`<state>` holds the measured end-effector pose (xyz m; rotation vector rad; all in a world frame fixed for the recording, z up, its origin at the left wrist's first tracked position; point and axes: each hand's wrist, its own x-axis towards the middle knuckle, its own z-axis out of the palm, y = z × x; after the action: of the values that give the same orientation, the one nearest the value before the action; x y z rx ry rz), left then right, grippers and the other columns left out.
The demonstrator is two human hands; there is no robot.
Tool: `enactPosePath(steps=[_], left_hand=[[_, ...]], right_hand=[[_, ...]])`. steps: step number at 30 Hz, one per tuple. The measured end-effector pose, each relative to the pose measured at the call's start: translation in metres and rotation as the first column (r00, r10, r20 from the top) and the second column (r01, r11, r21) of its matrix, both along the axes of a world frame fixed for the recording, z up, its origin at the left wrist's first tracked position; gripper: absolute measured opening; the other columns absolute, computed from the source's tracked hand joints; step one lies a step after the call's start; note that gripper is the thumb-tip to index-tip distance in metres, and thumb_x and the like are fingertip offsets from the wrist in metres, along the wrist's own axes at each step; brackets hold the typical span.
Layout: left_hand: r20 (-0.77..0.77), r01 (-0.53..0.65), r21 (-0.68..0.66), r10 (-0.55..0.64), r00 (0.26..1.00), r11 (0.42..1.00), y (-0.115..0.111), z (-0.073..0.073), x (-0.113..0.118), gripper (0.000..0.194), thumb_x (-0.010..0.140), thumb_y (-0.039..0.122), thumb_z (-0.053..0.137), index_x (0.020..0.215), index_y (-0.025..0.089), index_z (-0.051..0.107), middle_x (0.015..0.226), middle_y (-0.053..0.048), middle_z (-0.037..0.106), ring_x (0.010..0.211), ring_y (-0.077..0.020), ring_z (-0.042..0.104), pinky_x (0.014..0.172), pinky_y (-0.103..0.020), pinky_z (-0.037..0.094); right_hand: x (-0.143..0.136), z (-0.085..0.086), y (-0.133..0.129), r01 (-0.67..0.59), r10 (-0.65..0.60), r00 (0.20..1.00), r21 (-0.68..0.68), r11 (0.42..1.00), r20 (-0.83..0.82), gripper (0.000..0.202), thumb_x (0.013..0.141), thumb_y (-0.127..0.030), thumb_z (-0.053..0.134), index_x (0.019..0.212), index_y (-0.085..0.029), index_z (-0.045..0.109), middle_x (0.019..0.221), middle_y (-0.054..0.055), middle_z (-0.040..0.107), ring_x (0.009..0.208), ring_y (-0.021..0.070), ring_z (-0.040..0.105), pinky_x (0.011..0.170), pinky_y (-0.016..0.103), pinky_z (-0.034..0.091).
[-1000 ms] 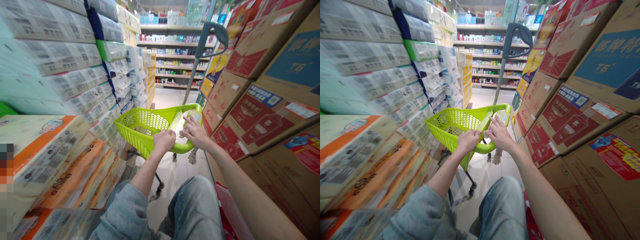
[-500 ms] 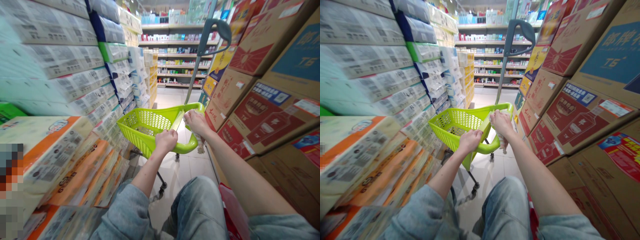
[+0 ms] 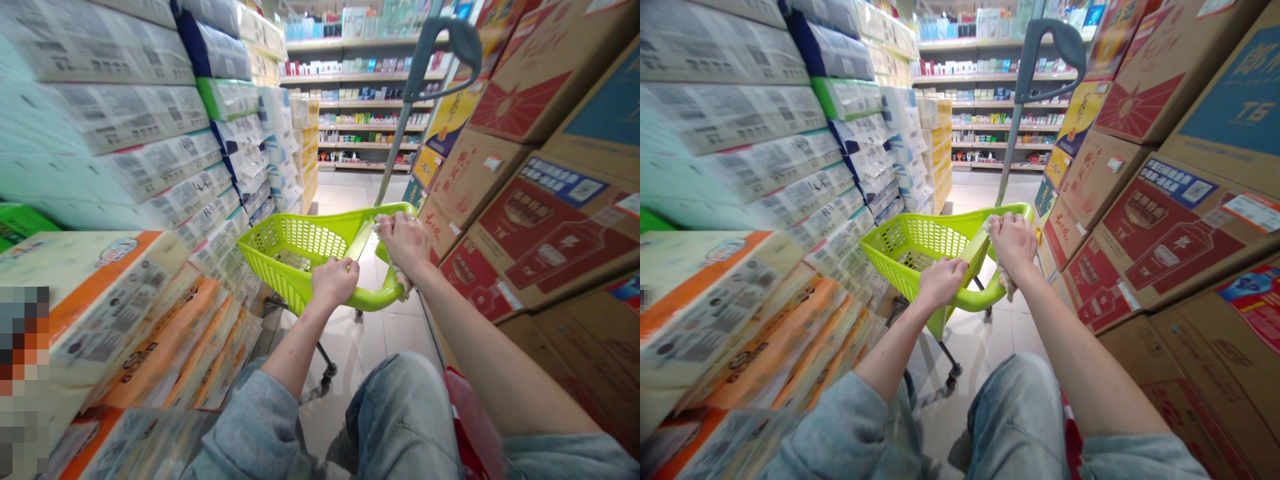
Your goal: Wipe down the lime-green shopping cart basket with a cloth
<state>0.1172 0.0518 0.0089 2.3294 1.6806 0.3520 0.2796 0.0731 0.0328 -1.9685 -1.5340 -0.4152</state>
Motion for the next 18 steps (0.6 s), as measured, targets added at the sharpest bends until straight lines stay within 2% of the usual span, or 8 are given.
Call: enactPosePath(steps=[5, 9, 14, 18], left_hand=[[0.014, 0.012, -0.029, -0.012, 1.0, 1.0, 0.001, 0.0, -0.007, 0.048, 0.088, 0.044, 0.021, 0.099, 0.028, 0.065, 0.102, -0.006, 0.063, 0.092, -0.0225, 0.059, 0.076, -0.033, 0.043], [0.008, 0.004, -0.035, -0.004, 1.0, 0.999, 0.002, 0.0, -0.011, 0.049, 0.088, 0.043, 0.02, 0.098, 0.028, 0.065, 0.102, -0.006, 0.063, 0.091, -0.0231, 0.059, 0.076, -0.034, 0.044], [0.009, -0.002, -0.034, 0.002, 1.0, 0.999, 0.004, 0.001, -0.013, 0.046, 0.087, 0.041, 0.023, 0.098, 0.025, 0.064, 0.103, -0.006, 0.064, 0.092, -0.0226, 0.059, 0.076, -0.032, 0.044], [-0.002, 0.011, -0.004, -0.011, 1.0, 1.0, 0.003, 0.0, -0.013, 0.045, 0.088, 0.038, 0.021, 0.099, 0.025, 0.063, 0.104, -0.006, 0.065, 0.092, -0.0224, 0.06, 0.076, -0.032, 0.043]], right_hand=[[-0.004, -0.005, -0.013, -0.115, 0.117, 0.992, 0.039, 0.993, -0.052, 0.027, 0.085, -0.042, 0.042, 0.092, -0.017, 0.053, 0.086, 0.009, 0.062, 0.079, 0.0234, 0.053, 0.066, 0.031, 0.035], [-0.012, -0.009, -0.03, -0.197, 0.201, 0.977, 0.056, 0.979, -0.069, 0.026, 0.083, -0.044, 0.046, 0.083, -0.019, 0.054, 0.084, 0.007, 0.062, 0.081, 0.0226, 0.054, 0.067, 0.03, 0.035], [-0.034, -0.009, -0.057, -0.323, 0.321, 0.945, -0.025, 0.946, -0.063, 0.025, 0.081, -0.042, 0.049, 0.071, -0.022, 0.059, 0.07, 0.003, 0.063, 0.077, 0.0198, 0.055, 0.07, 0.03, 0.034], [-0.036, -0.009, -0.06, -0.358, 0.355, 0.933, -0.073, 0.931, -0.053, 0.028, 0.081, -0.042, 0.049, 0.067, -0.022, 0.061, 0.066, 0.002, 0.063, 0.074, 0.0182, 0.055, 0.068, 0.029, 0.032]])
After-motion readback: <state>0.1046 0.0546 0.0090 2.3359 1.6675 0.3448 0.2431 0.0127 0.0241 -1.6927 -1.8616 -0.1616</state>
